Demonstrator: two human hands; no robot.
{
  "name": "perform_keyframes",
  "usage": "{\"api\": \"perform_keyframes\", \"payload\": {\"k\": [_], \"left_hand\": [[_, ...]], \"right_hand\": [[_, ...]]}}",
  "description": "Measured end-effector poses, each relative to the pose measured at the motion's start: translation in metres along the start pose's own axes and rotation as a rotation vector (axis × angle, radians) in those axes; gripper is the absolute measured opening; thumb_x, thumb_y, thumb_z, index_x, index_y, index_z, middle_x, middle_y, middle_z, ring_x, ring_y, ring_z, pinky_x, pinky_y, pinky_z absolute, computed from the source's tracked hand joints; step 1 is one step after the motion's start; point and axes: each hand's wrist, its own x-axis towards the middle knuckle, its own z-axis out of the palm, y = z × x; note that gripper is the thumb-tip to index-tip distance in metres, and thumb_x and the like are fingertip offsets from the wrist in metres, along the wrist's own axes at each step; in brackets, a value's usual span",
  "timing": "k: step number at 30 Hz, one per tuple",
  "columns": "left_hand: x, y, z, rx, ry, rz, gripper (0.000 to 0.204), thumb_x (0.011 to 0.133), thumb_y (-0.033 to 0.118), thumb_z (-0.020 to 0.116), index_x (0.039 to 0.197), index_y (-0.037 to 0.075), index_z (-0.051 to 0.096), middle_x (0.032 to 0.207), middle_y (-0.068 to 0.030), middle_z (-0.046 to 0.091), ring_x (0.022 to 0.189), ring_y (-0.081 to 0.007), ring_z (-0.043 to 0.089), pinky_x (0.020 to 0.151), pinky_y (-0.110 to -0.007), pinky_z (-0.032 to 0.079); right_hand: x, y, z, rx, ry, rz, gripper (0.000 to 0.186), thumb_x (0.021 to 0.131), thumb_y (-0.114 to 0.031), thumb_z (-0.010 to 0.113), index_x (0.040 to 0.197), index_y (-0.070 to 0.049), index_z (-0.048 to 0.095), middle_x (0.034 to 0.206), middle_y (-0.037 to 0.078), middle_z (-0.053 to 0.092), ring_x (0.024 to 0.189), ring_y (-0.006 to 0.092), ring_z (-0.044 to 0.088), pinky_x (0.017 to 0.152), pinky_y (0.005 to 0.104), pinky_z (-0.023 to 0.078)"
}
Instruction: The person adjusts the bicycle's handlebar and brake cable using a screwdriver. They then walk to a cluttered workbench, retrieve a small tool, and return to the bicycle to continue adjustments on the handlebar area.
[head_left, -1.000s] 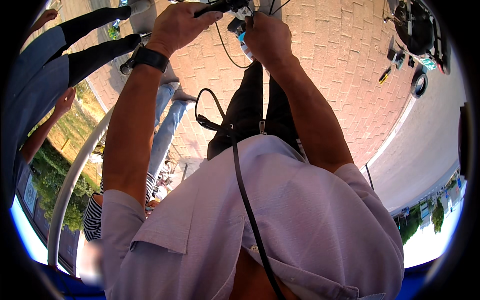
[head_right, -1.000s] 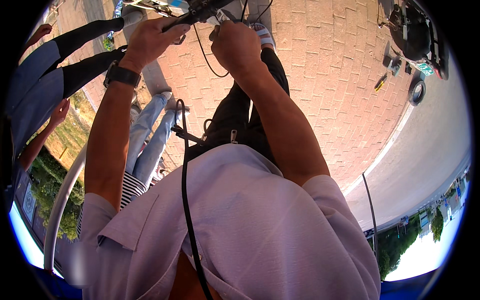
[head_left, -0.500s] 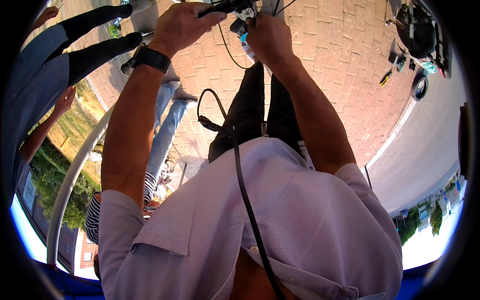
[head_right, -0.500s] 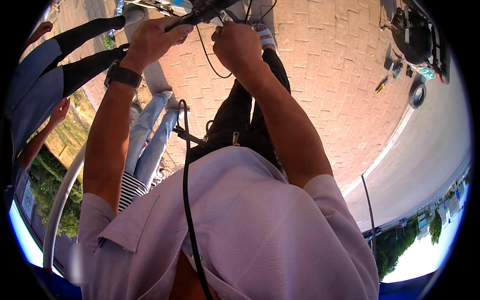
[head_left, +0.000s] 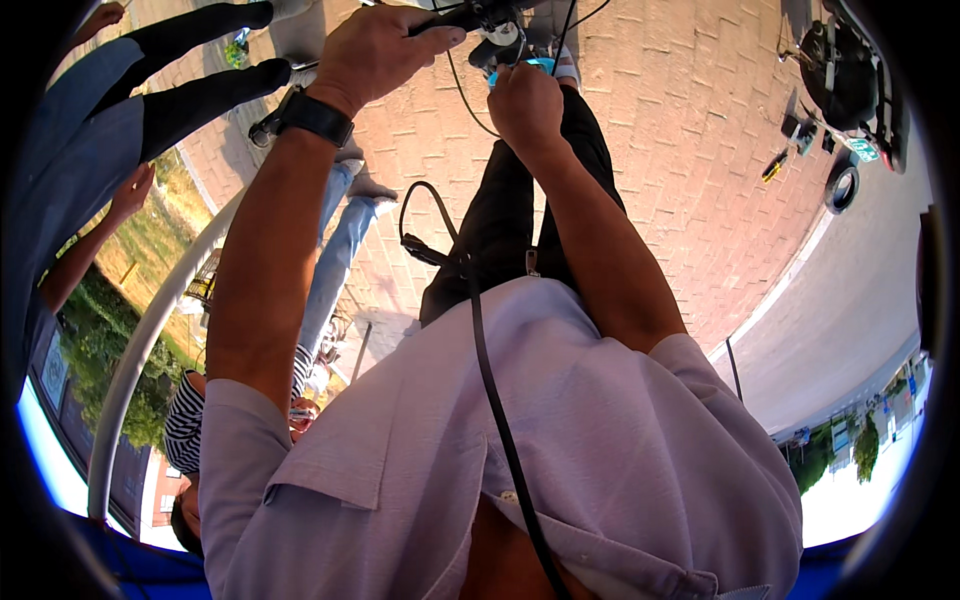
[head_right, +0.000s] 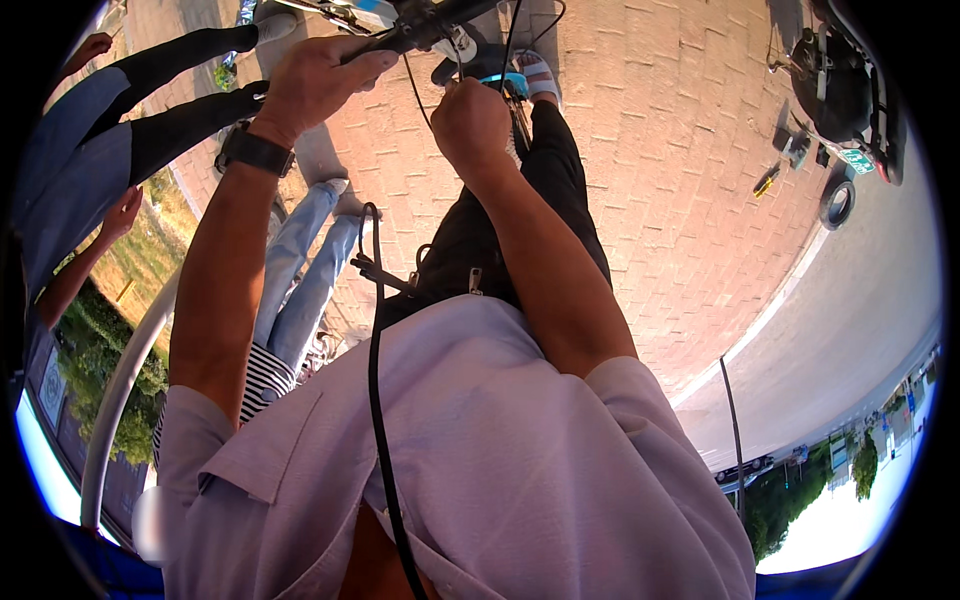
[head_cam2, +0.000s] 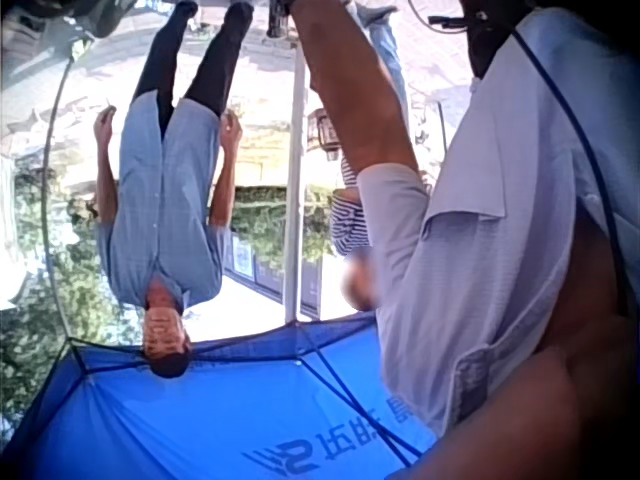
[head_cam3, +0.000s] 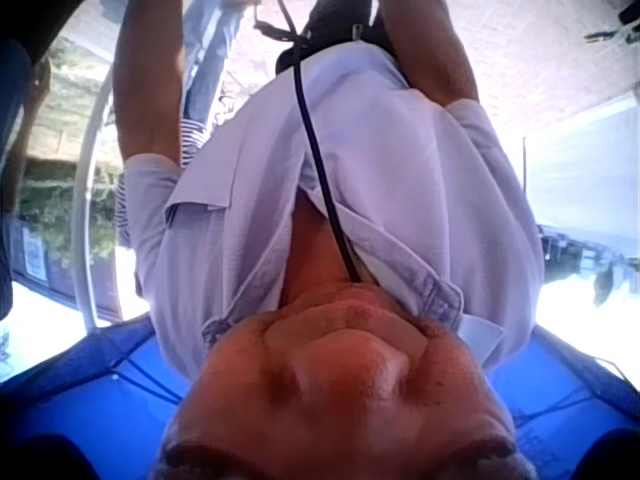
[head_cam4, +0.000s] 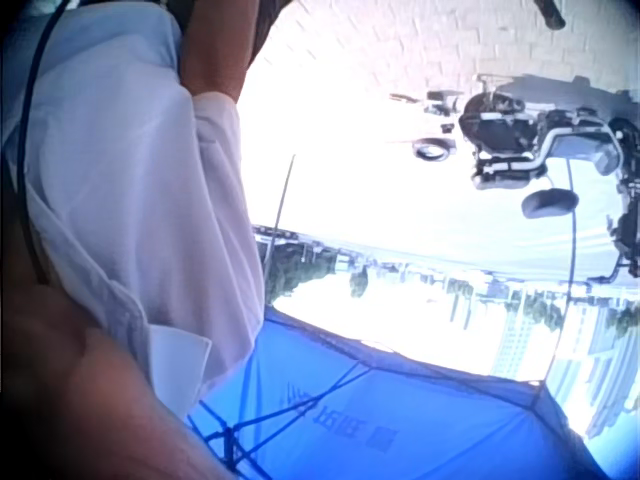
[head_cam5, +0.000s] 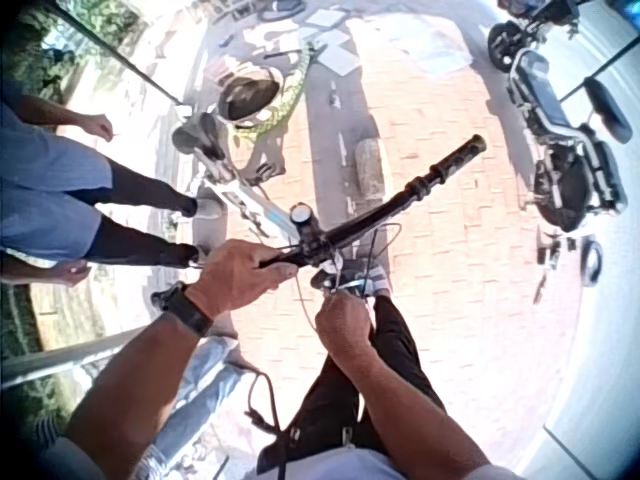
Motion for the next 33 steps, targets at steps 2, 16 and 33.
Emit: {"api": "perform_keyframes", "payload": {"k": [2,16,33], "left_hand": [[0.002,-0.005,0.002,-0.013,0.006,0.003,0.039,0.094,0.045,0.067,0.102,0.007,0.076,0.069,-0.0036,0.066,0.064,-0.0118,0.062,0.065,-0.029,0.050],[0.010,-0.052,-0.008,-0.686,-0.056,-0.248,0.047,0.101,0.042,0.058,0.115,0.001,0.073,0.093,-0.0013,0.070,0.085,-0.0075,0.063,0.073,-0.022,0.050],[0.002,-0.019,0.005,0.123,0.119,0.040,0.039,0.093,0.046,0.066,0.103,0.010,0.078,0.077,-0.0093,0.071,0.070,-0.0215,0.068,0.066,-0.033,0.052]], "right_hand": [[-0.002,-0.005,0.004,0.164,-0.071,0.048,0.031,0.096,-0.022,0.059,0.075,0.001,0.065,0.071,0.023,0.068,0.068,0.0396,0.069,0.063,0.0468,0.055],[0.013,-0.100,-0.064,1.824,-0.651,0.499,0.023,0.103,-0.018,0.052,0.104,0.001,0.063,0.089,0.011,0.069,0.072,0.0164,0.067,0.065,0.0298,0.057],[0.043,-0.078,-0.140,0.552,-0.265,0.235,0.041,0.088,-0.043,0.073,0.080,-0.002,0.072,0.072,0.009,0.072,0.058,0.0180,0.069,0.057,0.0322,0.055]]}}
